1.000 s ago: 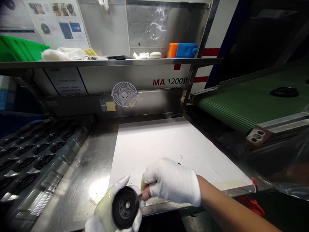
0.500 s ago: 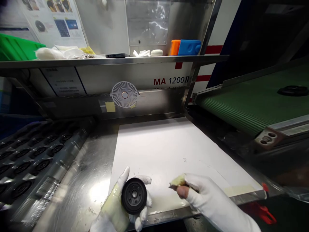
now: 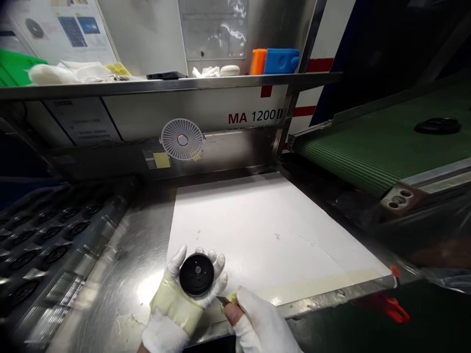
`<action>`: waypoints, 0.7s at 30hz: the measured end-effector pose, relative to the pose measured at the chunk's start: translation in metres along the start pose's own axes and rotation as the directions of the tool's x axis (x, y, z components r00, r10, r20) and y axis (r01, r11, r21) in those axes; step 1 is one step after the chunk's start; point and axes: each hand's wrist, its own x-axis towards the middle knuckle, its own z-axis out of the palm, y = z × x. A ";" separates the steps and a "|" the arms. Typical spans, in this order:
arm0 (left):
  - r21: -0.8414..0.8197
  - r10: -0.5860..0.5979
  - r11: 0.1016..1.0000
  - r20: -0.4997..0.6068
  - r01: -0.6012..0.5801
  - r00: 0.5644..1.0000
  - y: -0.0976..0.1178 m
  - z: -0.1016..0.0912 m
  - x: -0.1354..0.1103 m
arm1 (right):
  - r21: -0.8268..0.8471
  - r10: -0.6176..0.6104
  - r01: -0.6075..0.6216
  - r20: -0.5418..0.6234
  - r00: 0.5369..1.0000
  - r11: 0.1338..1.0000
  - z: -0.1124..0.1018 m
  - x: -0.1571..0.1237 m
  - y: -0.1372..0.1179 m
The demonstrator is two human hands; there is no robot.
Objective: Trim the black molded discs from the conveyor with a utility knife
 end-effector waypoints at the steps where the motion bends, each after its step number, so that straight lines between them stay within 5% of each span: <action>1: -0.002 0.020 1.000 -0.044 -0.020 0.999 0.000 0.002 -0.001 | -0.006 -0.052 0.052 -0.009 0.999 0.999 0.004 0.003 -0.003; 7: 0.031 0.202 0.979 -0.159 -0.200 0.966 -0.004 0.010 -0.002 | -0.154 -0.176 0.163 -0.077 0.981 0.974 0.014 0.015 -0.016; 21: -0.001 0.379 0.925 -0.001 -0.379 0.925 0.000 -0.001 -0.004 | -0.518 -0.278 0.130 -0.220 0.935 0.845 0.031 0.011 -0.015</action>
